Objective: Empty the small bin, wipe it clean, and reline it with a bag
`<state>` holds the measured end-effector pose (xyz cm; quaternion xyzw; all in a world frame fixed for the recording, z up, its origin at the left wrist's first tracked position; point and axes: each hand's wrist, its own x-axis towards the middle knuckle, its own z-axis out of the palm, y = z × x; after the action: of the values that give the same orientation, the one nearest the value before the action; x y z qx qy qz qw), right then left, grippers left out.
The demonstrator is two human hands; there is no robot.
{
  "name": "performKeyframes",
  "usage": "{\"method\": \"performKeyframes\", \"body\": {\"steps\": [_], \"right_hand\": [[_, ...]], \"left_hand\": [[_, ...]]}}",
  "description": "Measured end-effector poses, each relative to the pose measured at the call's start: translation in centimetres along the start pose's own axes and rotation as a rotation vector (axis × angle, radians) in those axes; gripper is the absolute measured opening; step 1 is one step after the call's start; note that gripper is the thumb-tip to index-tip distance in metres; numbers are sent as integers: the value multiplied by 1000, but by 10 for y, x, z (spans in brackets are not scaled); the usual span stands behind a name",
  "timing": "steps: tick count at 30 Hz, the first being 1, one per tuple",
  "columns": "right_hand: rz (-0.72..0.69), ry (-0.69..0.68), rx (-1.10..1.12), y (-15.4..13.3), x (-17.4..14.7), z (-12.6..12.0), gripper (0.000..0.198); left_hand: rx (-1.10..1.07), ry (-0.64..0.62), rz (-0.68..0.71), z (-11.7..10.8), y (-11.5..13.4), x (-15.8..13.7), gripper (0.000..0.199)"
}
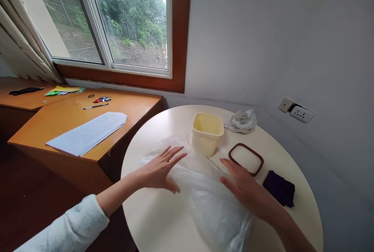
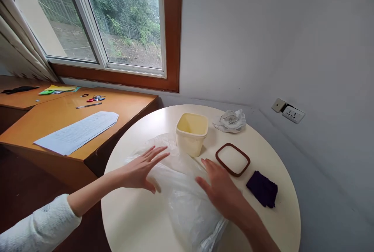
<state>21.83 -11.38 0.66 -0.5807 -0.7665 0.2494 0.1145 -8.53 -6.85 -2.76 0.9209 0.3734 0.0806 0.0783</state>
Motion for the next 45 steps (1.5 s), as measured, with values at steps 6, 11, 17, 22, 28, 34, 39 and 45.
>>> {"method": "performKeyframes", "body": {"steps": [6, 11, 17, 22, 28, 34, 39, 45], "right_hand": [[-96, -84, -56, -29, 31, 45, 68], [-263, -195, -37, -35, 20, 70, 84], [-281, -62, -39, -25, 16, 93, 76], [-146, -3, -169, -15, 17, 82, 64], [-131, -149, -327, -7, 8, 52, 28], [-176, -167, -333, 7, 4, 27, 18], [-162, -132, -338, 15, -3, 9, 22], [-190, -18, -356, 22, -11, -5, 20]], "left_hand": [[-35, -36, 149, 26, 14, 24, 110], [-2, -4, 165, 42, 14, 33, 87], [78, 91, 199, 46, 4, 36, 20], [182, 94, 260, 37, -5, 30, 19], [263, 89, 208, 19, -19, 14, 26], [330, 95, 127, 4, -31, 5, 26], [376, 79, 72, -10, -37, 3, 30], [306, 20, -25, -10, -45, -3, 27]]}}
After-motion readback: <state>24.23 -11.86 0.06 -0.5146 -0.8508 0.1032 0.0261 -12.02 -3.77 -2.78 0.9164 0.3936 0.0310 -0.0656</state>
